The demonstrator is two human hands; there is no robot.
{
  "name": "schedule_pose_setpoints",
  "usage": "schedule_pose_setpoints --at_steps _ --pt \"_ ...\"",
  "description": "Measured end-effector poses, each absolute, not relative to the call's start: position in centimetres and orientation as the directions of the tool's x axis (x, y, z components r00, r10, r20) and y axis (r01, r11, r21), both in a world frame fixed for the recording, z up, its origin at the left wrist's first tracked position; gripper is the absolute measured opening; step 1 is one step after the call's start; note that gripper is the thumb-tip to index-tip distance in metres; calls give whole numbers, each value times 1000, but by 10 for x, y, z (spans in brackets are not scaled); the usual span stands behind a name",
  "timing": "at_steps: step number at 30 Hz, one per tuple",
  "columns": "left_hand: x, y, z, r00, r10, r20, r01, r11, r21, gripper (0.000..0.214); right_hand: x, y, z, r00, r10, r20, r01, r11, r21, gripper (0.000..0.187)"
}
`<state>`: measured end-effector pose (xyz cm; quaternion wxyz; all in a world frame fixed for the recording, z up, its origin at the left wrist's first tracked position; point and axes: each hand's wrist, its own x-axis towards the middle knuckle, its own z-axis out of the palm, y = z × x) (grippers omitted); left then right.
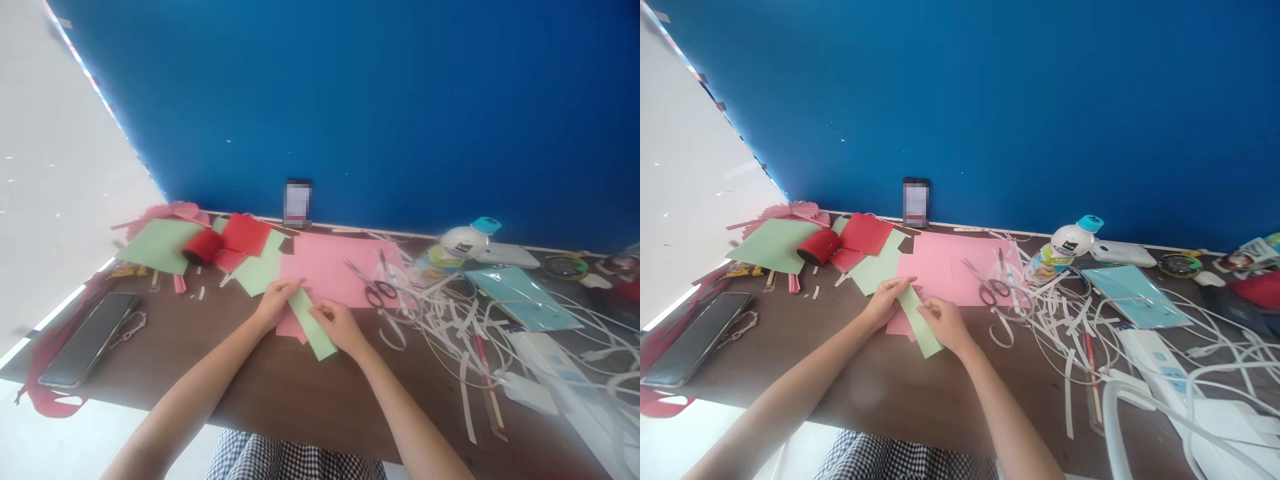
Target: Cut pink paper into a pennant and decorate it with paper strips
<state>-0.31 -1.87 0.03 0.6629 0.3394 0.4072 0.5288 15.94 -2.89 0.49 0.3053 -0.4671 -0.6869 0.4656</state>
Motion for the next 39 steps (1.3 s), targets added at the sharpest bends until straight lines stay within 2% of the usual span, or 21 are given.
schedule_pose_setpoints --at_steps 4,6,9,13,17,20,25,27,30,33,37,39 --pt "-2 -22 1 93 984 -150 -203 166 965 39 160 -28 5 -377 926 -26 354 118 -928 28" --pt "-2 -22 0 60 990 -130 -187 139 972 32 160 -28 6 -387 922 -29 348 117 -930 28" --pt "-6 -17 -3 -13 992 -126 -301 116 947 28 162 -27 10 -401 915 -39 360 118 -925 28" --pt "-15 -8 -5 -106 975 -194 -475 121 872 30 170 -24 14 -394 919 -21 386 144 -911 28" --pt "-19 -4 -3 -141 965 -223 -571 105 814 31 176 -21 11 -372 928 6 412 171 -895 27" --pt "-17 -7 -2 -101 976 -192 -574 101 813 39 177 -21 7 -355 934 35 422 194 -886 26" --pt "-14 -11 -1 -105 983 -154 -443 92 892 62 175 -23 10 -387 922 9 367 163 -916 25" --pt "-15 -11 -1 -104 980 -170 -440 108 892 59 175 -25 13 -432 902 1 348 168 -922 25" --pt "-15 -10 0 3 980 -197 -505 171 846 45 177 -26 16 -460 887 30 343 209 -916 26" --pt "-11 -12 -2 60 979 -193 -517 196 833 34 178 -25 12 -389 917 92 335 233 -913 25" --pt "-5 -17 -5 112 980 -166 -419 198 886 30 173 -23 3 -228 953 197 292 260 -920 19" --pt "-3 -19 -5 129 980 -154 -373 192 908 29 170 -24 2 -207 946 249 280 301 -912 18"
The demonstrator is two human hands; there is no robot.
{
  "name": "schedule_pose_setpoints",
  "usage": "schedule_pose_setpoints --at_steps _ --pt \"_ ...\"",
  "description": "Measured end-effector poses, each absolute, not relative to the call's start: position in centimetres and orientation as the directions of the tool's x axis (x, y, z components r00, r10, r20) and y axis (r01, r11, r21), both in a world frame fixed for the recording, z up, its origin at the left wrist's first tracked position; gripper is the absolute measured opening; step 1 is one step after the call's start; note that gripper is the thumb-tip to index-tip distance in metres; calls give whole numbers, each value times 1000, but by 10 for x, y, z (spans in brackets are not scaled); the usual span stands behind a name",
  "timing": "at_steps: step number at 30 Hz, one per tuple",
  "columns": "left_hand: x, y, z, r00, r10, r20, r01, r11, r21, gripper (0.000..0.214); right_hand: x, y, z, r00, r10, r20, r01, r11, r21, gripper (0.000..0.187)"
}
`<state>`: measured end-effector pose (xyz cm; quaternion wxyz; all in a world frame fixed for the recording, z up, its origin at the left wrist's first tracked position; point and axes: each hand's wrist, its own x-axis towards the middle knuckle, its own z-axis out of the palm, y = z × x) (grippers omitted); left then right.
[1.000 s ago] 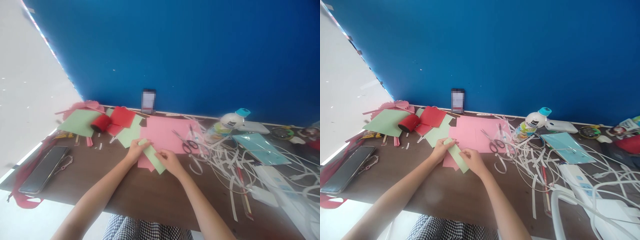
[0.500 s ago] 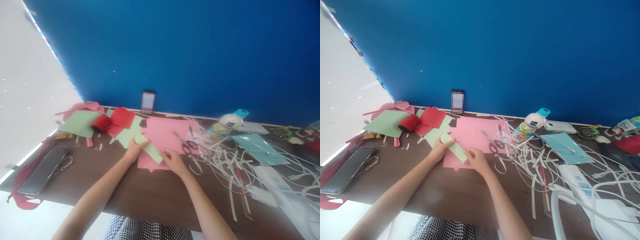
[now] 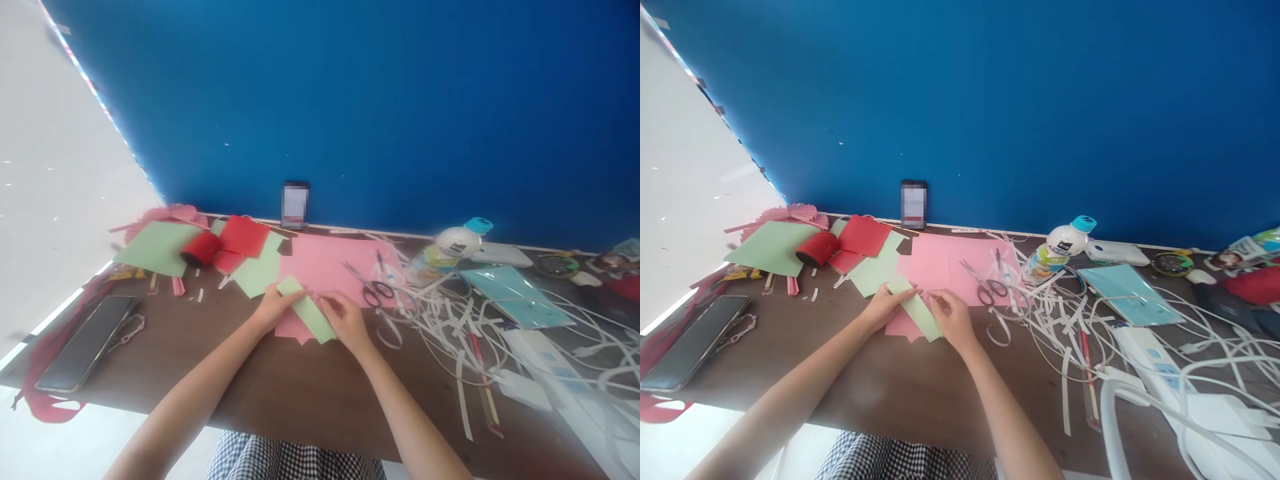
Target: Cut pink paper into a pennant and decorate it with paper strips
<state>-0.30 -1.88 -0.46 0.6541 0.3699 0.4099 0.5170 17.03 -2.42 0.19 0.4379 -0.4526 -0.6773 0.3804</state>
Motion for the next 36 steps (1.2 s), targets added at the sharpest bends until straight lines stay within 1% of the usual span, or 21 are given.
schedule_pose_setpoints --at_steps 4,8,14,19,23,26,31,36 --pt "-3 -20 -3 128 985 -116 -347 154 925 29 167 -27 5 -244 914 324 257 383 -887 18" --pt "-3 -20 -2 135 986 -102 -349 143 926 28 167 -28 8 -271 907 323 274 394 -877 21" --pt "-2 -23 2 138 988 -76 -285 113 952 29 168 -26 8 -297 910 288 279 372 -885 24" --pt "-1 -26 7 144 988 -56 -194 83 977 31 169 -26 6 -291 929 231 209 297 -932 25" --pt "-1 -26 7 145 988 -48 -181 75 981 32 169 -25 6 -310 932 188 176 251 -952 28" --pt "-2 -26 7 144 987 -64 -188 91 978 32 170 -25 5 -319 930 182 204 255 -945 30" --pt "-2 -27 9 139 989 -54 -195 81 977 31 170 -26 0 -348 914 208 279 312 -908 33" --pt "-1 -25 5 145 986 -84 -282 122 951 31 168 -27 -3 -319 926 201 390 321 -863 43"
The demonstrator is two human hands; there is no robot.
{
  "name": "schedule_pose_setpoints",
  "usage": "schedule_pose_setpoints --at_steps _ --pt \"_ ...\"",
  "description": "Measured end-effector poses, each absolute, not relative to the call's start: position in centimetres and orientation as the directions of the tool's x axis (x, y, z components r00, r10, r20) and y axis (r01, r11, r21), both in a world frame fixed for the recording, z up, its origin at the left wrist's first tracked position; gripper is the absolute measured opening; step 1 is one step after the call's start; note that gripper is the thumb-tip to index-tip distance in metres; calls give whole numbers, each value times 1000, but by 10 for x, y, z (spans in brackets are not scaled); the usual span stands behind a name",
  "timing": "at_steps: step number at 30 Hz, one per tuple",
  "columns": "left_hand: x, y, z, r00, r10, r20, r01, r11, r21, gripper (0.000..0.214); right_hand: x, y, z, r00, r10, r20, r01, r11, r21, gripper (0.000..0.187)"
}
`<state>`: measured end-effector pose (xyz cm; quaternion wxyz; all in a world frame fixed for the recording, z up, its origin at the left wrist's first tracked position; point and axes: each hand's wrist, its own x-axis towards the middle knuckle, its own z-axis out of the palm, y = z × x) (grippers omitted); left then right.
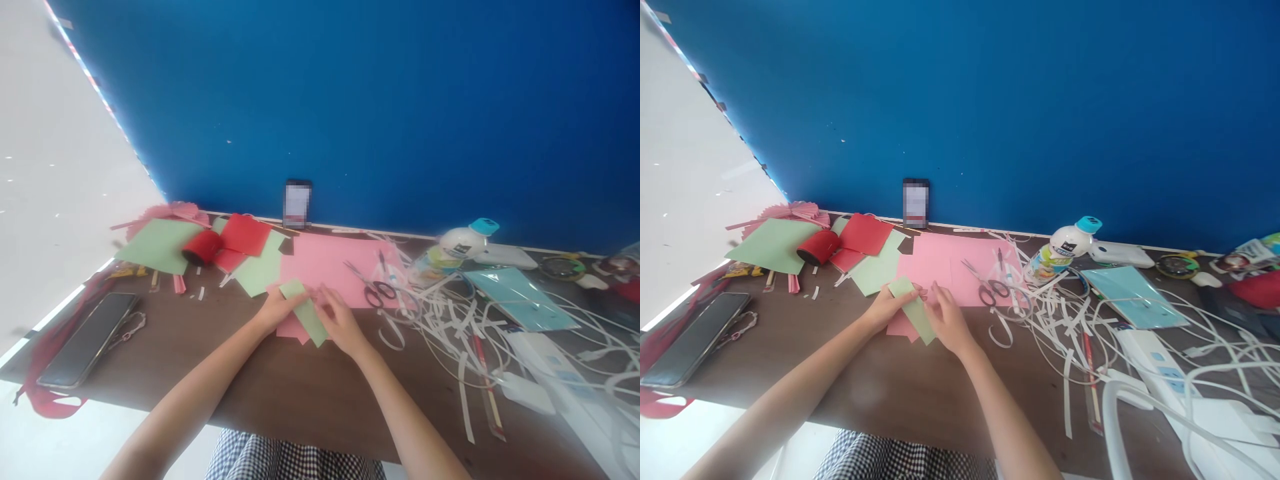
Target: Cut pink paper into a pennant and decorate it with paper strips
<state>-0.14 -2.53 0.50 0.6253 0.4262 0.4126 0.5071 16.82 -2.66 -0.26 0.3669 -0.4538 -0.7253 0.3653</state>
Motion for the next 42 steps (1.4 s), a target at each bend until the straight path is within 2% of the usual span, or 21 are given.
schedule_pose_setpoints --at_steps 2,5,7,15,19,22,29,36,42 --pt "-3 -23 3 110 988 -107 -348 139 927 33 169 -26 -1 -255 932 258 407 346 -845 36" --pt "-6 -18 1 76 985 -157 -453 175 874 34 174 -24 2 -84 919 385 414 384 -825 13" --pt "-7 -17 2 74 980 -184 -490 196 849 34 177 -23 3 -3 909 418 389 386 -836 12" --pt "-9 -18 5 96 975 -199 -520 219 825 34 174 -20 -2 44 964 263 201 250 -947 18" --pt "-7 -20 4 154 973 -170 -469 224 855 33 171 -19 -3 60 987 151 95 145 -985 29" --pt "-5 -23 6 202 968 -146 -380 215 900 33 172 -20 1 -11 994 108 99 109 -989 27" --pt "-5 -29 12 269 962 -44 -123 79 989 30 172 -24 6 -319 946 53 133 100 -986 20" --pt "-7 -29 14 303 952 -31 22 25 999 27 177 -22 6 -409 912 -19 150 47 -988 17" --pt "-10 -28 13 333 943 3 151 -57 987 23 178 -25 13 -442 897 -18 268 113 -957 16"
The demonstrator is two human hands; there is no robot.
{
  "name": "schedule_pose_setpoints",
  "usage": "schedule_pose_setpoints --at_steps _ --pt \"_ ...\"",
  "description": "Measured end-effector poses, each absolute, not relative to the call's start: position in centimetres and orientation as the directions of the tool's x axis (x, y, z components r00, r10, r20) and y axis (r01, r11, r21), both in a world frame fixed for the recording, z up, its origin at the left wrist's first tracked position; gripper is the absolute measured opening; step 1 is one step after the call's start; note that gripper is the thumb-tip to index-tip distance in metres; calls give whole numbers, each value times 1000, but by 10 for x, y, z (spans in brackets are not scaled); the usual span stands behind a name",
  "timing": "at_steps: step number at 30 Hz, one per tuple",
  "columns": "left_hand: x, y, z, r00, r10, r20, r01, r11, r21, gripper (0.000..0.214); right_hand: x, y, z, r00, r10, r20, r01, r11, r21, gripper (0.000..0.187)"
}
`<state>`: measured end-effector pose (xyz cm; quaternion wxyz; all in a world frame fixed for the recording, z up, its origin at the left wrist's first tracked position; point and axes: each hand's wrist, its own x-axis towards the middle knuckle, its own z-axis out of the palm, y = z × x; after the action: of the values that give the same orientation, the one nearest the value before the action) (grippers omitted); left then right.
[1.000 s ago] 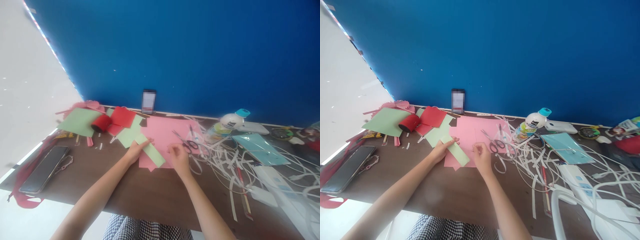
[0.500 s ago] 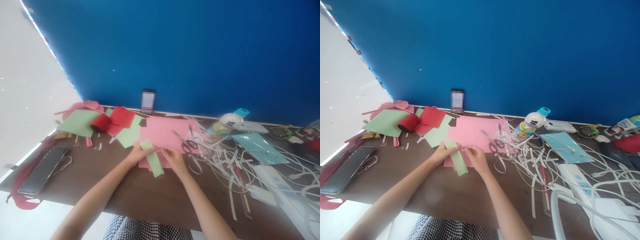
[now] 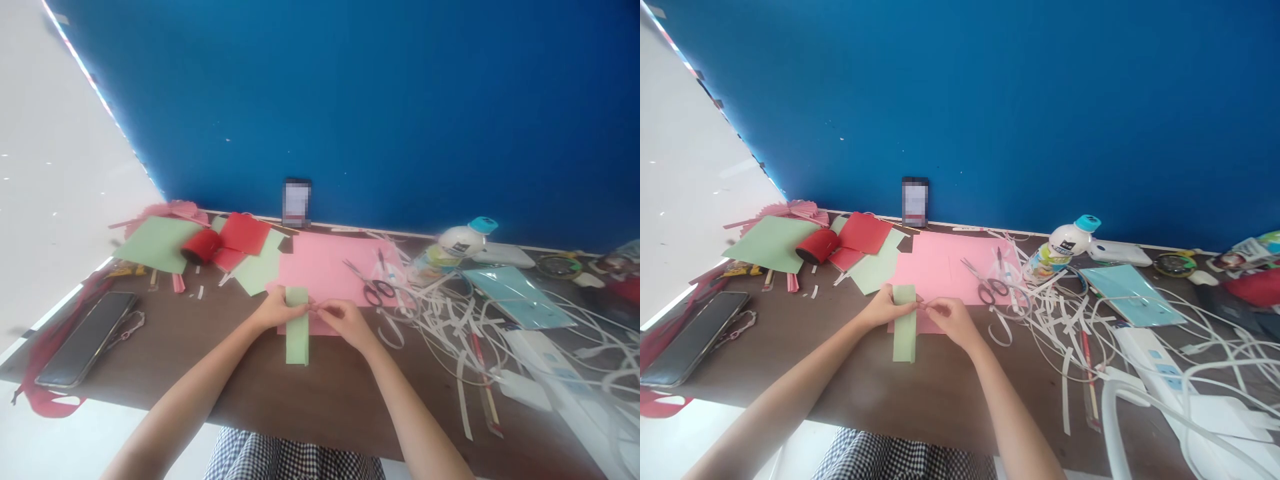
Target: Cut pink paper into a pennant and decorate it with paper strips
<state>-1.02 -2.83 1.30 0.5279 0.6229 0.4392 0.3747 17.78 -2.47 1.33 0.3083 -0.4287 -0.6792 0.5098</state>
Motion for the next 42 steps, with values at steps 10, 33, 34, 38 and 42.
schedule_pose_setpoints --at_steps 10,33,34,38,42 --pt "-7 -33 6 313 946 87 253 -171 952 21 176 -21 3 -310 950 34 376 156 -913 15" --pt "-10 -17 3 98 983 -155 -427 182 886 36 169 -27 6 -347 936 52 336 175 -926 19" --pt "-11 -16 2 81 984 -159 -424 178 888 35 171 -26 5 -320 944 80 332 191 -924 18" --pt "-17 -13 -1 -43 996 -80 -303 63 951 27 174 -20 -1 -161 971 178 319 221 -922 18" --pt "-23 -10 -2 -126 991 -36 -177 13 984 24 179 -14 -4 15 978 209 324 193 -926 20"
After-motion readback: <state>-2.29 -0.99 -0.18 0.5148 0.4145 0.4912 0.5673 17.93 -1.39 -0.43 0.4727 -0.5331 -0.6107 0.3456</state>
